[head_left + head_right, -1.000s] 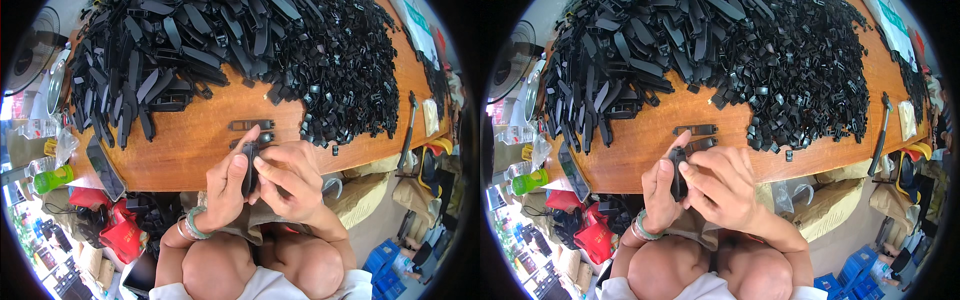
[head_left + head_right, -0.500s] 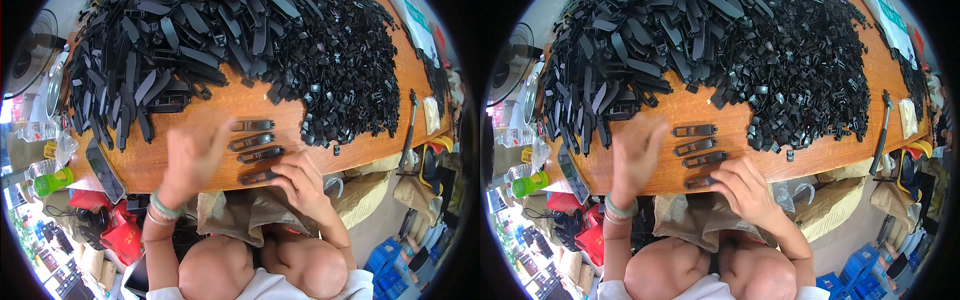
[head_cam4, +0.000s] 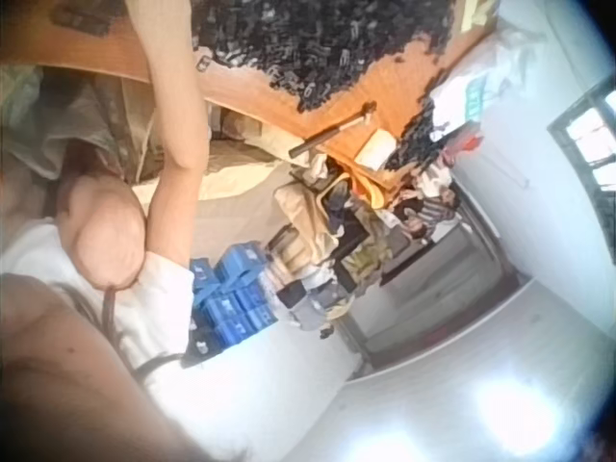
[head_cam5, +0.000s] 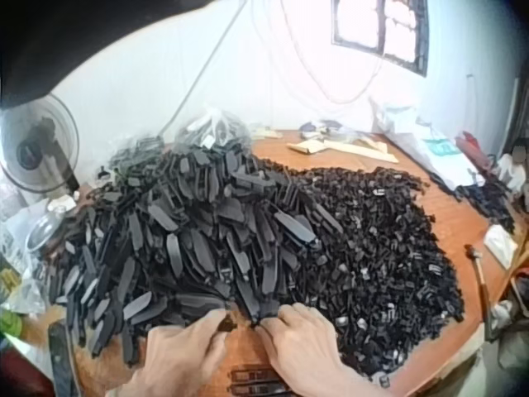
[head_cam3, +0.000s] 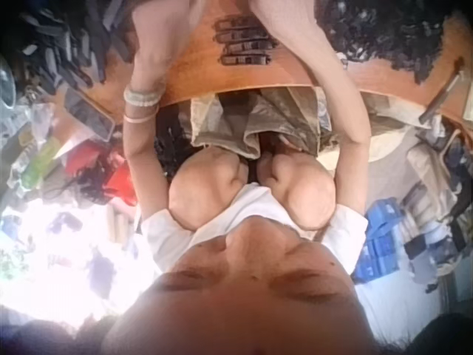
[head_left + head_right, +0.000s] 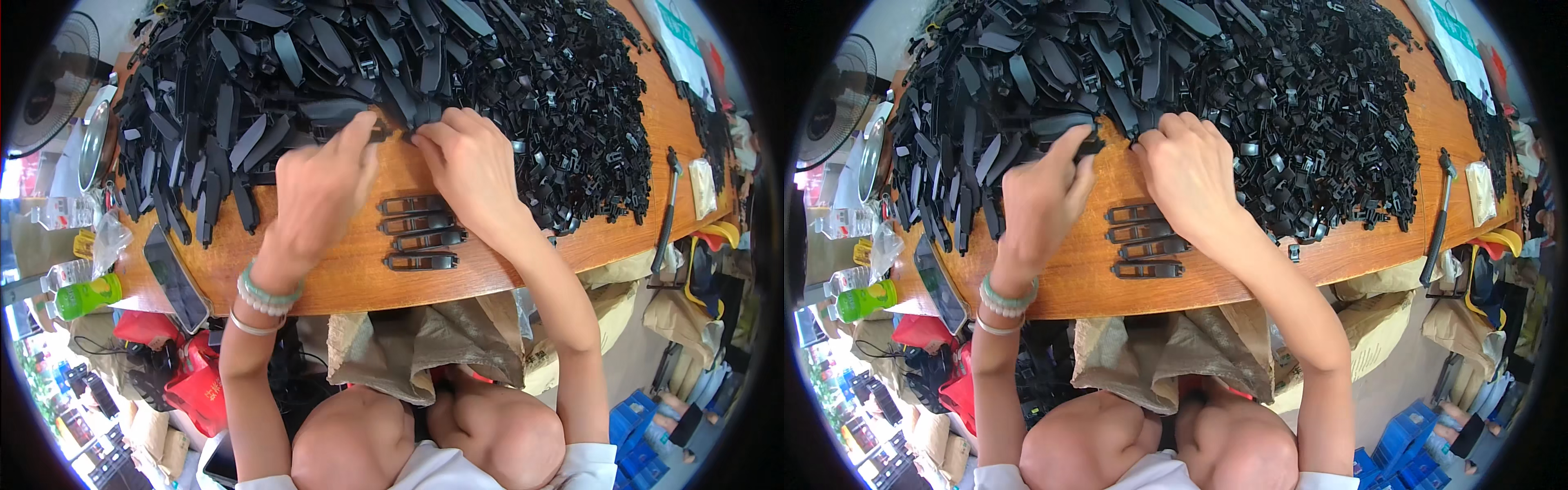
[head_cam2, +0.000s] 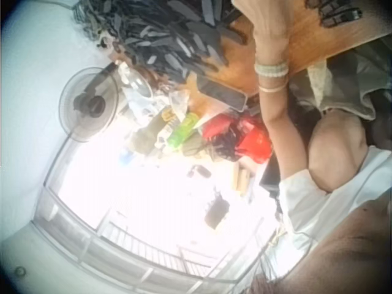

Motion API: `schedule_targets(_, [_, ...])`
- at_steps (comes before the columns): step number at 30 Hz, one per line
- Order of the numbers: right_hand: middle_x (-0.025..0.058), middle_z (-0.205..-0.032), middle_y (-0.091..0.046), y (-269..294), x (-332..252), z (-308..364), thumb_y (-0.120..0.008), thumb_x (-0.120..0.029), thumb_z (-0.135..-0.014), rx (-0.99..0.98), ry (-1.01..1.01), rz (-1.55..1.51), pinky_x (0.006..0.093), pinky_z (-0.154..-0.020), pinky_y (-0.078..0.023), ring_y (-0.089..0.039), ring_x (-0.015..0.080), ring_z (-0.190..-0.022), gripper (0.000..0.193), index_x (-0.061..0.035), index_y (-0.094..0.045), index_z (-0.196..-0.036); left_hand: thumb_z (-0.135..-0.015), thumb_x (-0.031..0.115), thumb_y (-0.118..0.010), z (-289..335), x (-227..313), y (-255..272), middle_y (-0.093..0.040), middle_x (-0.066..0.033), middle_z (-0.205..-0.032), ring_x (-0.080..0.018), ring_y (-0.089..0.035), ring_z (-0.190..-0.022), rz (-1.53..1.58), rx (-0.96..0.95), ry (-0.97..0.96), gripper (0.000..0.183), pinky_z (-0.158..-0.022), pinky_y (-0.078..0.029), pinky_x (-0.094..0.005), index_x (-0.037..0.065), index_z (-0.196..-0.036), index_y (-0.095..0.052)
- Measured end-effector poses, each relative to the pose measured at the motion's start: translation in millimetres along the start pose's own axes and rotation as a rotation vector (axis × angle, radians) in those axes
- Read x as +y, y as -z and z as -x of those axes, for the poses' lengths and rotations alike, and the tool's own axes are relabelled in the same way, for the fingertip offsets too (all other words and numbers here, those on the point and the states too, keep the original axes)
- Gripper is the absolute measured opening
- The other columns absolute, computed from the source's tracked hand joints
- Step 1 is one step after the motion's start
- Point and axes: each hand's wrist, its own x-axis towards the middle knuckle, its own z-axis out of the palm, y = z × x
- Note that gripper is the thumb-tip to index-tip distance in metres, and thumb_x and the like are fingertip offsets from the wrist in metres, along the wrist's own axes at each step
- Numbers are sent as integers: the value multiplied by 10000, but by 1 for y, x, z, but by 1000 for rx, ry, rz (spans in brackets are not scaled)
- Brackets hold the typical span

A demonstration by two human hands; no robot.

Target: The person assembles plastic chain links by connecting plastic components together by hand, taps the joints with a mallet, and attaches additional clips onto the chain assembly.

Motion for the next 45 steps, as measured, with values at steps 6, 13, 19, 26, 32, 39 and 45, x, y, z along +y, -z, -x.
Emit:
schedule_targets(6, [74,-791,-600,-14,-15,-1,-697,-159,-771,-12,35,182,374,-762,-430,-583,238,-849,111,-51,-695,-747,-946,-15,-495,44,24,29,-660,-170,-903,-167,-624,-599,1192,179,559,348,-554,-527,-271,19,-1290,-450])
schedule_targets(13, [110,-871,-565,-5,-11,9,-639,-11,-751,-102,53,-56,397,-804,-420,-546,279,-907,79,-9,-641,-830,-1064,193,-383,74,28,23,-603,-256,-981,-222,-599,-594,1809,251,688,174,-490,-488,-289,72,-1179,-428])
schedule_targets(19, [126,-907,-570,-9,-8,13,-625,28,-736,-60,-4,-93,405,-844,-424,-540,306,-918,185,-2,-610,-918,-1044,202,-357,67,47,22,-613,-226,-952,-197,-560,-533,1878,75,900,499,-474,-461,-277,102,-1519,-242])
schedule_targets(26, [81,-813,-591,22,-27,18,-685,35,-841,43,-246,-620,306,-536,-439,-562,186,-612,166,-28,-634,-986,-1035,239,-351,71,56,21,-597,-196,-940,-218,-577,-561,1985,-62,937,596,-484,-472,-282,62,-1570,-157])
schedule_targets(32, [78,-779,-596,39,-37,30,-744,58,-786,111,-117,-688,276,-525,-425,-550,156,-606,252,-23,-720,-1023,-1057,300,-345,69,65,19,-587,-193,-924,-222,-596,-557,1997,-183,883,598,-460,-469,-271,9,-1556,-190])
schedule_targets(39, [93,-779,-604,42,-42,39,-740,83,-770,140,-145,-617,290,-543,-480,-619,173,-667,367,-21,-714,-1121,-1059,270,-331,68,71,20,-586,-196,-931,-218,-603,-560,1934,-199,865,582,-457,-471,-264,-1,-1555,-188])
schedule_targets(45, [121,-819,-637,36,-44,44,-753,69,-754,222,-26,-459,314,-511,-511,-650,239,-622,273,25,-695,-1017,-1071,245,-321,69,75,17,-589,-182,-944,-200,-605,-573,1899,-186,817,562,-488,-492,-265,-9,-1553,-185])
